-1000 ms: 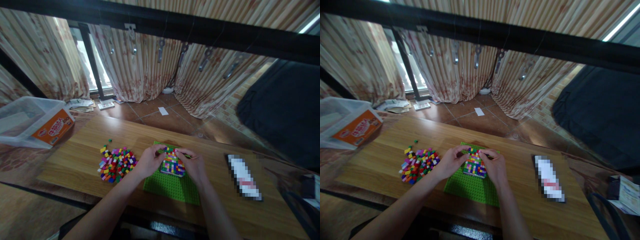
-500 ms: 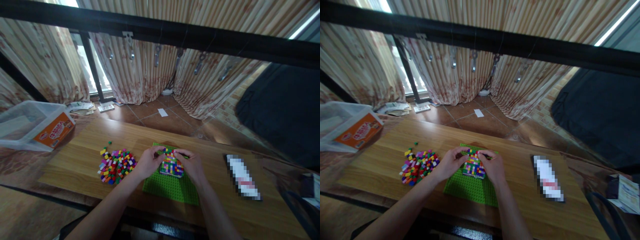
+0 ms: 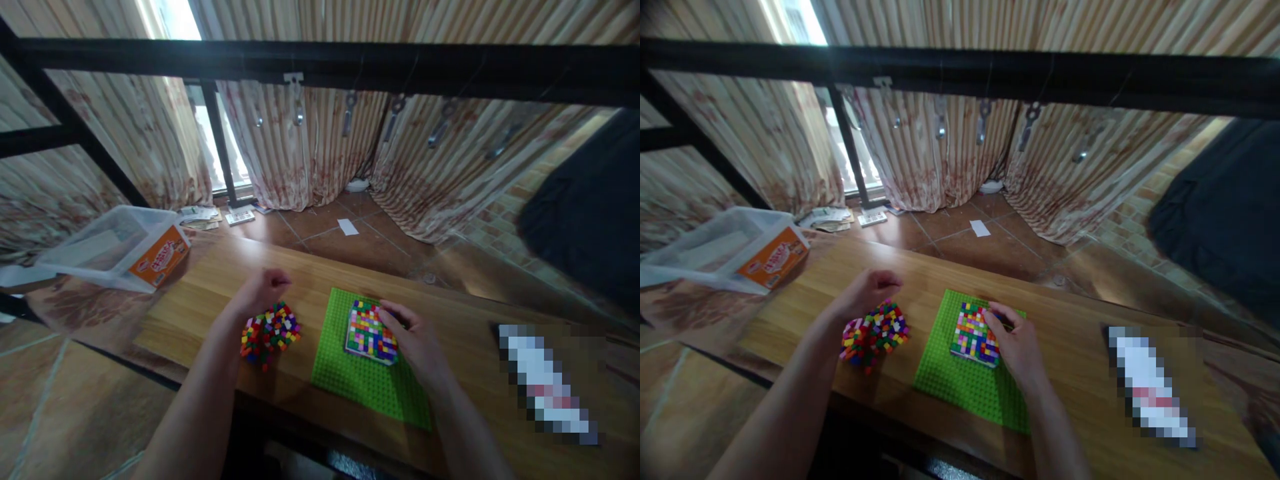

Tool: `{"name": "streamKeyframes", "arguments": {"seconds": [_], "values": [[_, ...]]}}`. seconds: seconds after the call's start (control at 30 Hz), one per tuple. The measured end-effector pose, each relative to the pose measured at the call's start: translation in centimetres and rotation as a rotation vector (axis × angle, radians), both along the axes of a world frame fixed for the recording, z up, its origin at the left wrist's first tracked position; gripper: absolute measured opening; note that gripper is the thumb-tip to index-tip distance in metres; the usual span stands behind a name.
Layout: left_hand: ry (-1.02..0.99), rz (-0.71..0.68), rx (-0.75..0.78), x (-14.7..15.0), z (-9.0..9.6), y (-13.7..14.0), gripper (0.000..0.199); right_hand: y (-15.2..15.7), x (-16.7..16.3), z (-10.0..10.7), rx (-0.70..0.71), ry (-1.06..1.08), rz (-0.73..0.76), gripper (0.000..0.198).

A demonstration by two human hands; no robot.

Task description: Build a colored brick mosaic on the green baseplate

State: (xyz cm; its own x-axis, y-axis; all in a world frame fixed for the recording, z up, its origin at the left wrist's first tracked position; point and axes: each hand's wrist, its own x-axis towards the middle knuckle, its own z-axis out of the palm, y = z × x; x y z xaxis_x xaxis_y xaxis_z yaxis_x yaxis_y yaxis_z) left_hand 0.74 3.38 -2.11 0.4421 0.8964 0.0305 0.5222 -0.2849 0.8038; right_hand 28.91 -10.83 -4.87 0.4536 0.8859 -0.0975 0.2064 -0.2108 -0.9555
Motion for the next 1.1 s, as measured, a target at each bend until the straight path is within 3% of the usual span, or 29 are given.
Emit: {"name": "streamKeyframes", "arguments": {"seconds": [0.17, 0.5, 0.9, 1.1], "values": [[0.223, -0.079, -0.018, -1.8, 0.1, -0.2, 0.015, -0.1, 0.0, 0.0, -0.044, -0.042, -0.013, 0.050], [0.488, -0.068, 0.052, -1.0, 0.4, -1.0, 0.028, -0.1, -0.2, 0.5, -0.039, -0.071, -0.012, 0.046], [0.541, -0.098, 0.189, 0.6, -0.7, -1.1, 0.025, -0.2, 0.0, 0.3, -0.076, -0.078, -0.008, 0.047], [0.566, -0.107, 0.198, 1.7, -0.2, -1.5, 0.021, -0.2, 0.0, 0.1, -0.099, -0.070, 0.009, 0.047]]}}
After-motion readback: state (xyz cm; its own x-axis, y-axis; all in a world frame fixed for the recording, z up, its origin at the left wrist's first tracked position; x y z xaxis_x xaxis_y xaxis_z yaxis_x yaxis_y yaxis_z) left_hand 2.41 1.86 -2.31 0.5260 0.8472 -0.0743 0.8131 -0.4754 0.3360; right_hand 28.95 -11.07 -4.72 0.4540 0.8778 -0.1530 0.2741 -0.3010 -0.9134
